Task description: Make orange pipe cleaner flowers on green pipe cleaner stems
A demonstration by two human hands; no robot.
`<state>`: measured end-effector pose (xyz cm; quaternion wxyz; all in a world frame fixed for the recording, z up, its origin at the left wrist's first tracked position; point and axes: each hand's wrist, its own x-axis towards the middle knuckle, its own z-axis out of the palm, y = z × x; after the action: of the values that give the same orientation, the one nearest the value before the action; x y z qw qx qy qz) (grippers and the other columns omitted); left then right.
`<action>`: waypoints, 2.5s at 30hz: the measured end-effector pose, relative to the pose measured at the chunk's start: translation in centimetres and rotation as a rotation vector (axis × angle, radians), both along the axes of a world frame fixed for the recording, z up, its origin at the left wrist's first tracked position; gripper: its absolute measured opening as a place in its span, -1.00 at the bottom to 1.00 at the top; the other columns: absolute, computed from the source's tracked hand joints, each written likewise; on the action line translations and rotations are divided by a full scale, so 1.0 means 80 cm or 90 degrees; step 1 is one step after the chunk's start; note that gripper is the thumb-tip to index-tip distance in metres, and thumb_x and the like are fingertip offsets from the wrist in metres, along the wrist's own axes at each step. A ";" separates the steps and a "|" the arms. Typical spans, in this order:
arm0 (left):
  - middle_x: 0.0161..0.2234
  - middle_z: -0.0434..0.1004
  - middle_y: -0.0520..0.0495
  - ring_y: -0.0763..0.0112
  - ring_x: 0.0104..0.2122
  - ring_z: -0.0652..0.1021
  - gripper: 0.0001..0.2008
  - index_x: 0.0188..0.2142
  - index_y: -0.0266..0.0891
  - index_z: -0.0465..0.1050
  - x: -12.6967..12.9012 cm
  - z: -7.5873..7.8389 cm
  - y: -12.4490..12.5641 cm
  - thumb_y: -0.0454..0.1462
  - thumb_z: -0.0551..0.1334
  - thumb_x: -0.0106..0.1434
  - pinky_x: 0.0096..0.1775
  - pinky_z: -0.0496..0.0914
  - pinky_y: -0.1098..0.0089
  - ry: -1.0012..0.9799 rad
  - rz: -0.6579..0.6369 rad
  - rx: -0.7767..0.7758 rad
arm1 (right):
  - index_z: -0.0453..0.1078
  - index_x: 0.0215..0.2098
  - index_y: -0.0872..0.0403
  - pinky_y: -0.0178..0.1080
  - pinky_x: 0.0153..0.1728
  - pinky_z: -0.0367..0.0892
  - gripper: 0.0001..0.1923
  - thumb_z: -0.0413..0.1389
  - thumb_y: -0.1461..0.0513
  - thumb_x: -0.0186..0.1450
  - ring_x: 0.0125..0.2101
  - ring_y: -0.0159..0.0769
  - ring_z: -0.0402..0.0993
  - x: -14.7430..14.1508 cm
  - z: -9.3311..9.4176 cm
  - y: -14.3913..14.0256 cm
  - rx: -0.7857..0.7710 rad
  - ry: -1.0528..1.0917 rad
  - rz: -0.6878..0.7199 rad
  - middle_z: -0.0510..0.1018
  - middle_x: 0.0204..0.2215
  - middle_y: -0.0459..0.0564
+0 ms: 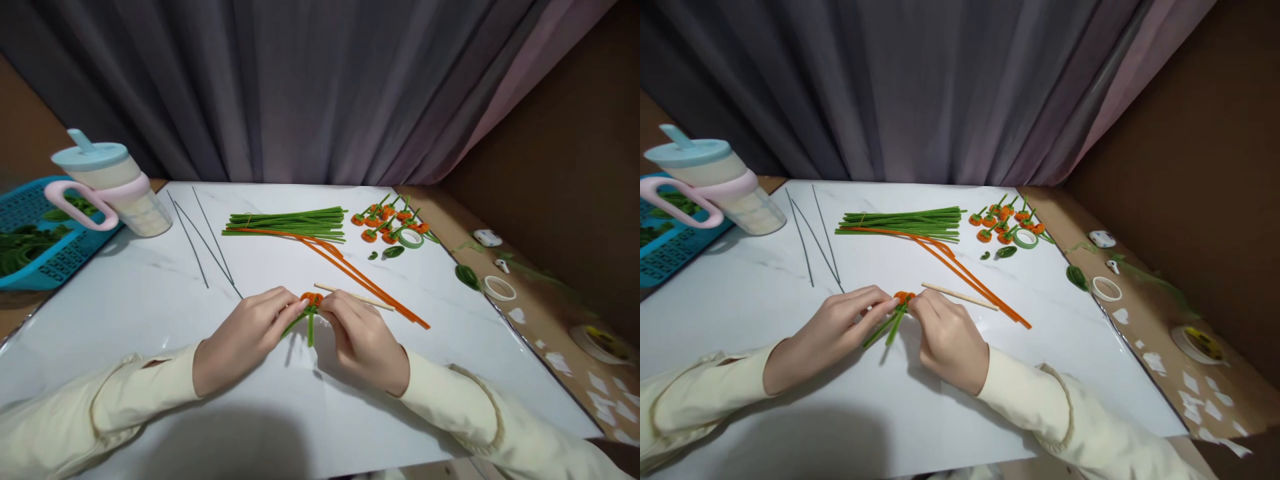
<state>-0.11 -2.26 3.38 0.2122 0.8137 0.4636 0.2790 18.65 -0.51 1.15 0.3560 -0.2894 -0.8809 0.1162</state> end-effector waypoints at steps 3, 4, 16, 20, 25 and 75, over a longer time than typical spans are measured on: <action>-0.40 0.39 0.06 0.51 -0.42 0.43 -0.85 -0.34 -0.24 0.29 0.005 -0.001 -0.002 -0.29 0.01 0.34 -0.33 0.27 0.49 -0.004 0.011 0.001 | 0.19 -0.35 0.11 -0.26 -0.44 0.26 -0.81 -0.14 0.46 0.19 -0.45 -0.28 0.29 -0.001 -0.002 -0.001 0.012 -0.008 -0.020 0.38 -0.47 0.04; -0.39 0.39 0.06 0.51 -0.41 0.43 -0.87 -0.32 -0.24 0.29 0.006 -0.001 -0.003 -0.29 0.02 0.34 -0.33 0.28 0.49 -0.009 0.021 -0.005 | 0.20 -0.34 0.11 -0.26 -0.44 0.26 -0.81 -0.14 0.47 0.19 -0.44 -0.28 0.29 -0.002 -0.003 -0.001 0.014 -0.007 -0.026 0.39 -0.46 0.04; -0.51 0.30 0.11 0.53 -0.54 0.35 -0.82 -0.37 -0.21 0.17 0.010 -0.002 0.005 -0.25 -0.07 0.37 -0.46 0.23 0.50 -0.065 0.073 -0.095 | 0.20 -0.32 0.12 -0.26 -0.45 0.26 -0.76 -0.15 0.50 0.15 -0.43 -0.26 0.31 -0.003 -0.009 0.004 0.085 -0.023 -0.049 0.38 -0.47 0.04; -0.52 0.26 0.10 0.50 -0.53 0.35 -0.73 -0.46 -0.21 0.15 0.010 -0.002 0.006 -0.27 -0.12 0.38 -0.43 0.21 0.47 -0.002 0.008 -0.038 | 0.21 -0.32 0.12 -0.27 -0.47 0.24 -0.76 -0.15 0.48 0.16 -0.45 -0.27 0.29 -0.003 -0.008 0.004 0.091 -0.012 -0.051 0.36 -0.48 0.03; -0.49 0.28 0.08 0.48 -0.54 0.37 -0.79 -0.37 -0.21 0.15 0.013 -0.009 0.002 -0.27 -0.13 0.39 -0.47 0.20 0.43 0.069 0.007 -0.005 | 0.21 -0.33 0.11 -0.28 -0.47 0.23 -0.77 -0.15 0.48 0.16 -0.46 -0.28 0.28 -0.005 -0.007 0.004 0.087 -0.002 -0.047 0.34 -0.49 0.02; -0.65 0.18 0.14 0.61 -0.68 0.15 -0.81 -0.32 -0.30 0.35 -0.004 0.010 0.017 -0.31 -0.01 0.30 -0.63 0.10 0.55 -0.076 -0.239 -0.056 | 0.38 -0.38 0.13 -0.19 -0.35 0.31 -0.87 0.03 0.29 0.31 -0.42 -0.33 0.32 0.016 0.026 0.025 -0.085 0.131 0.191 0.45 -0.48 0.02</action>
<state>-0.42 -0.93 4.18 0.3231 0.8579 0.3018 0.2617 19.92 1.47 3.23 0.4028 -0.1646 -0.8636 0.2547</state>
